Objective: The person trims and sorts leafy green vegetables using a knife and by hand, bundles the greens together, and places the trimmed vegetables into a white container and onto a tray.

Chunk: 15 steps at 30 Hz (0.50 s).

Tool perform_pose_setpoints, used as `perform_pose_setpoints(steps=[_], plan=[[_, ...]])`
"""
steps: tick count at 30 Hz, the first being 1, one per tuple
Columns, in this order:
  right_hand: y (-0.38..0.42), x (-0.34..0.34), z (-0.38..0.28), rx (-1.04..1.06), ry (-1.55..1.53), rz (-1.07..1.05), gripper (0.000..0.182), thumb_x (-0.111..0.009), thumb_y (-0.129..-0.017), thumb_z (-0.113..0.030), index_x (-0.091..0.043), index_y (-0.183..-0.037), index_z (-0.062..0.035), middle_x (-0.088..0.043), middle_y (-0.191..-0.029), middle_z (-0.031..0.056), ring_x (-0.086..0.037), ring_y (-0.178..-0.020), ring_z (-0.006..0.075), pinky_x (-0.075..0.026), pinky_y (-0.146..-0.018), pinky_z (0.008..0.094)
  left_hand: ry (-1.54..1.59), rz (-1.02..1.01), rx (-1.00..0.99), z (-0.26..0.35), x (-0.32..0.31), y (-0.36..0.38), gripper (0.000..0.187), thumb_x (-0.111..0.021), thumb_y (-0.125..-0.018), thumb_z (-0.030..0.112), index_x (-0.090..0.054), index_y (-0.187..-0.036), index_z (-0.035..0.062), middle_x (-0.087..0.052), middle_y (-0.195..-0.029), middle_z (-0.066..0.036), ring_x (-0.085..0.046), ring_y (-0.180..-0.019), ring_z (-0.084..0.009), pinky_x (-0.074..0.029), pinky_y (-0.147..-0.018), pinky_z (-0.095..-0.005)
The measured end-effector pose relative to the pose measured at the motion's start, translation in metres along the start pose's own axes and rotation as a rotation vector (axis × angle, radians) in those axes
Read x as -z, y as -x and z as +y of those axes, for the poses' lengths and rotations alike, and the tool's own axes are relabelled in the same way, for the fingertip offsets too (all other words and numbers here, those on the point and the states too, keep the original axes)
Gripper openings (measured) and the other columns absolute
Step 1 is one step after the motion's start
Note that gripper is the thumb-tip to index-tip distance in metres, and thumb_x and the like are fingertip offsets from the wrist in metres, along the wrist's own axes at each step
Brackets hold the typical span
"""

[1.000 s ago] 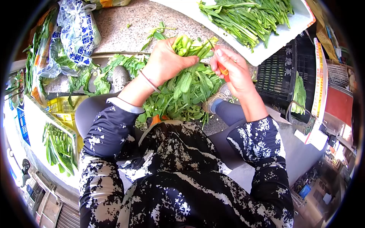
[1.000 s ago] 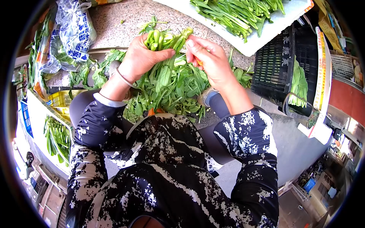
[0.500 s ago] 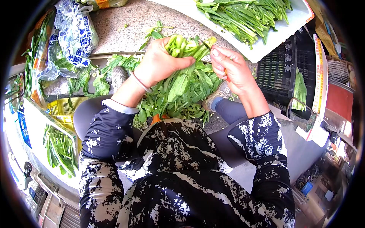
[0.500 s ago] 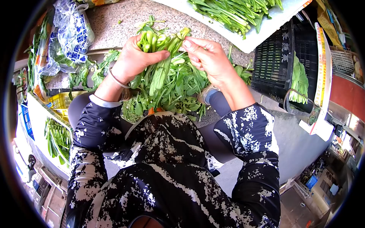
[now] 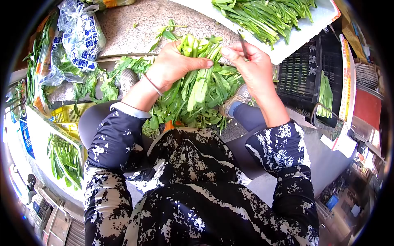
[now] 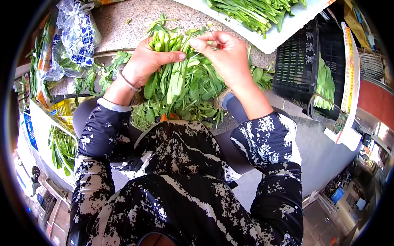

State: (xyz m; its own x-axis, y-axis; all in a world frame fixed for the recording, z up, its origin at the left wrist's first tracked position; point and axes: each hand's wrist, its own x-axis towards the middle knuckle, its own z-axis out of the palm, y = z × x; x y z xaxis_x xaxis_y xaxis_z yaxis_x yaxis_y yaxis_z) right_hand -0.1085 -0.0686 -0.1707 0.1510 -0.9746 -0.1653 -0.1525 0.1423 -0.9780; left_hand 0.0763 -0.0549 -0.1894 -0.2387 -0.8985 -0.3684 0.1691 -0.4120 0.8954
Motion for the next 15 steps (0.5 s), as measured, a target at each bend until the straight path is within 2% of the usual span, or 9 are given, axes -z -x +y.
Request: perform_pose_setpoints(steps=[1,4,10,12,13,14,15], plan=[[-0.001,-0.001,0.004,-0.013,0.086,0.002,0.027,-0.072,-0.073,-0.025,-0.064,-0.083,-0.0015,-0.058,-0.071,-0.0011,-0.048,-0.060,0.0047,-0.039,-0.058,0.0181,-0.025,-0.003,0.015,0.000,-0.001,-0.001,0.026,-0.071,-0.069,-0.001,-0.061,-0.093,0.0030,-0.064,-0.083,-0.002,-0.059,-0.074,-0.0092,-0.048,-0.070,-0.0232],[-0.002,-0.002,0.011,-0.027,0.217,0.009,0.026,-0.073,-0.072,-0.024,-0.064,-0.080,-0.0009,-0.059,-0.071,0.0001,-0.047,-0.062,0.0039,-0.039,-0.060,0.0176,-0.021,-0.032,-0.041,-0.004,-0.002,-0.003,0.027,-0.071,-0.069,0.000,-0.061,-0.094,0.0027,-0.064,-0.085,-0.002,-0.059,-0.075,-0.0091,-0.048,-0.070,-0.0231],[0.000,0.004,0.008,-0.185,-0.083,-0.085,0.022,-0.068,-0.077,-0.019,-0.061,-0.087,-0.0007,-0.057,-0.070,0.0002,-0.044,-0.054,0.0030,-0.035,-0.048,0.0170,0.021,-0.056,-0.030,0.000,0.000,0.001,0.026,-0.071,-0.070,0.003,-0.062,-0.094,0.0027,-0.064,-0.082,-0.002,-0.058,-0.071,-0.0085,-0.048,-0.067,-0.0224],[-0.002,0.015,0.007,-0.289,-0.217,-0.118,0.019,-0.064,-0.079,-0.016,-0.058,-0.089,-0.0007,-0.053,-0.066,-0.0013,-0.040,-0.050,0.0019,-0.030,-0.042,0.0162,-0.074,0.064,0.045,0.008,0.002,0.005,0.024,-0.074,-0.066,0.002,-0.062,-0.087,0.0020,-0.064,-0.078,-0.004,-0.059,-0.067,-0.0092,-0.049,-0.062,-0.0234],[-0.004,0.017,0.010,-0.316,-0.213,-0.067,0.017,-0.062,-0.080,-0.017,-0.057,-0.086,-0.0016,-0.048,-0.062,-0.0029,-0.035,-0.047,0.0015,-0.025,-0.039,0.0160,-0.153,0.069,0.043,0.006,0.007,0.004,0.025,-0.074,-0.066,0.007,-0.062,-0.088,0.0017,-0.065,-0.076,-0.004,-0.060,-0.067,-0.0105,-0.049,-0.064,-0.0249],[-0.006,0.021,0.013,-0.316,-0.213,-0.067,0.017,-0.062,-0.080,-0.017,-0.057,-0.086,-0.0016,-0.048,-0.062,-0.0029,-0.035,-0.047,0.0015,-0.025,-0.039,0.0160,-0.152,0.069,0.043,0.000,0.013,0.001,0.025,-0.074,-0.066,0.007,-0.062,-0.088,0.0017,-0.065,-0.076,-0.004,-0.060,-0.067,-0.0105,-0.049,-0.064,-0.0249],[-0.007,0.026,0.016,-0.335,-0.302,-0.063,0.017,-0.062,-0.080,-0.017,-0.057,-0.086,-0.0019,-0.048,-0.062,-0.0030,-0.036,-0.047,0.0014,-0.025,-0.039,0.0157,-0.348,0.101,-0.018,-0.009,0.020,-0.003,0.028,-0.075,-0.065,0.011,-0.062,-0.088,0.0016,-0.065,-0.076,-0.006,-0.060,-0.066,-0.0125,-0.049,-0.065,-0.0264]])
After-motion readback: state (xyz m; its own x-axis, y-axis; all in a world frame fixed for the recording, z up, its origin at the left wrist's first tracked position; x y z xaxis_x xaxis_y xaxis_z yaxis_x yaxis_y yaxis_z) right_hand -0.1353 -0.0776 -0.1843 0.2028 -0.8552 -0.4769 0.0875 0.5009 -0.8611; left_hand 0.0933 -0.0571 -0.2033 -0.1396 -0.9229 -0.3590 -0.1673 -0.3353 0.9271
